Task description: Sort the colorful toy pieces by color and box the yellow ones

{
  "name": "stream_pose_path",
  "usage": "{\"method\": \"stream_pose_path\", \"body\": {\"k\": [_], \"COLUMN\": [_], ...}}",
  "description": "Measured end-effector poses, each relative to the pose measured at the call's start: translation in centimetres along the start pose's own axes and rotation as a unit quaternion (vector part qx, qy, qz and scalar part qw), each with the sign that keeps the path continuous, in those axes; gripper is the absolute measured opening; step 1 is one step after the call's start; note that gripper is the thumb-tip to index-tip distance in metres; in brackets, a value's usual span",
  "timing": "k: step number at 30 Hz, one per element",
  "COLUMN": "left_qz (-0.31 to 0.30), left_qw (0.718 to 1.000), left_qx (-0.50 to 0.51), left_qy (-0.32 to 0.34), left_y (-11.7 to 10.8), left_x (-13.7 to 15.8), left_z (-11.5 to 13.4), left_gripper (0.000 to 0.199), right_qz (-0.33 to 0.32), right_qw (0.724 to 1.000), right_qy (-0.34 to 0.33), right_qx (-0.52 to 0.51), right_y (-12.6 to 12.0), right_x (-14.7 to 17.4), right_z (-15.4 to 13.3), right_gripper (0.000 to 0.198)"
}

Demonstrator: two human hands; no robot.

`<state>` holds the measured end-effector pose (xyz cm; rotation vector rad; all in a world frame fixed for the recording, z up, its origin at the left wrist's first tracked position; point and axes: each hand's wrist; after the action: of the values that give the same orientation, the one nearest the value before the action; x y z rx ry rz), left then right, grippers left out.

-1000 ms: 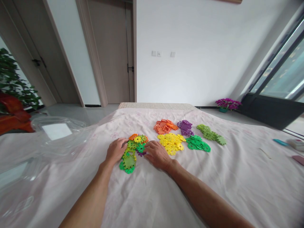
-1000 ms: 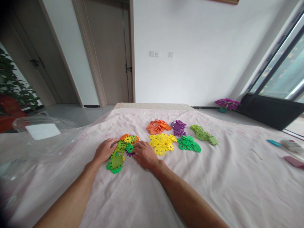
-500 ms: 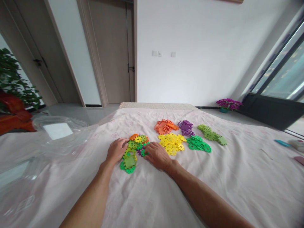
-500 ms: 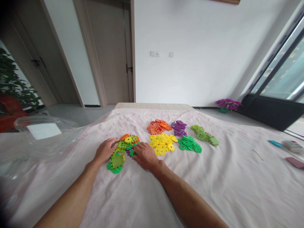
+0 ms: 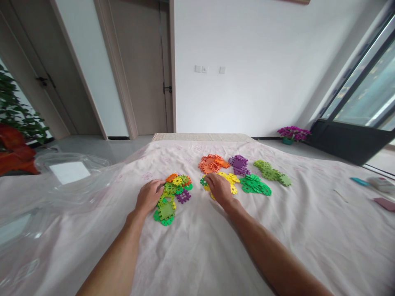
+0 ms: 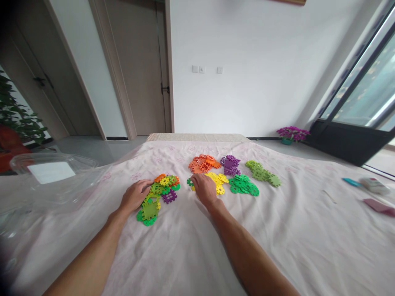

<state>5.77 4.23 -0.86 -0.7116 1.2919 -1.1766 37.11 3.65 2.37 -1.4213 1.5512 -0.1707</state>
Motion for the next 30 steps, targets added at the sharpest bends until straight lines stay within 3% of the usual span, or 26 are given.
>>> {"method": "stream_pose_path", "body": {"k": [4,9,16,25,30], "left_qz": [-0.004,-0.007,-0.007,-0.009,-0.005], "left_qw": [1.0,1.0,1.0,1.0,1.0], "left_qx": [0.002,0.0,-0.009,-0.005,-0.004], "left_qy": [-0.006,-0.005,-0.005,-0.006,-0.008], "left_y": [0.0,0.1,0.2,0.2,0.1], "left_x": [0.0,-0.1,0.0,-0.1,-0.1], "left_z": [0.0,-0.1,-0.1,-0.1,0.0], "left_gripper": [0.034,0.035,0.035,0.035,0.035], "right_qz": [0.086,0.151,0.218,0.221,0.242], "right_qw": [0.988,0.95,0.889,0.89,0.928], "right_qy": [0.121,0.257,0.367,0.352,0.235], "right_qx": [0.04,0.094,0.165,0.19,0.158], "right_y": [-3.1,-7.3,-11.1,-10.9,-9.5], "right_x": [-0.8,-0.8,1.2,2.4,1.1], "right_z": [3.5,7.6,11.8,13.4,11.7], "right_gripper": [0.029,0.032,0.035,0.03,0.03]}}
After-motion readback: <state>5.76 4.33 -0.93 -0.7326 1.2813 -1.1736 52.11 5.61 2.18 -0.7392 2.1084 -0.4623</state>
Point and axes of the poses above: each hand's wrist, its own x-axis away from the middle knuckle, its own y-axis out of the palm, z = x × y, and after that the axes turned 15 degrees about -x, right-handed
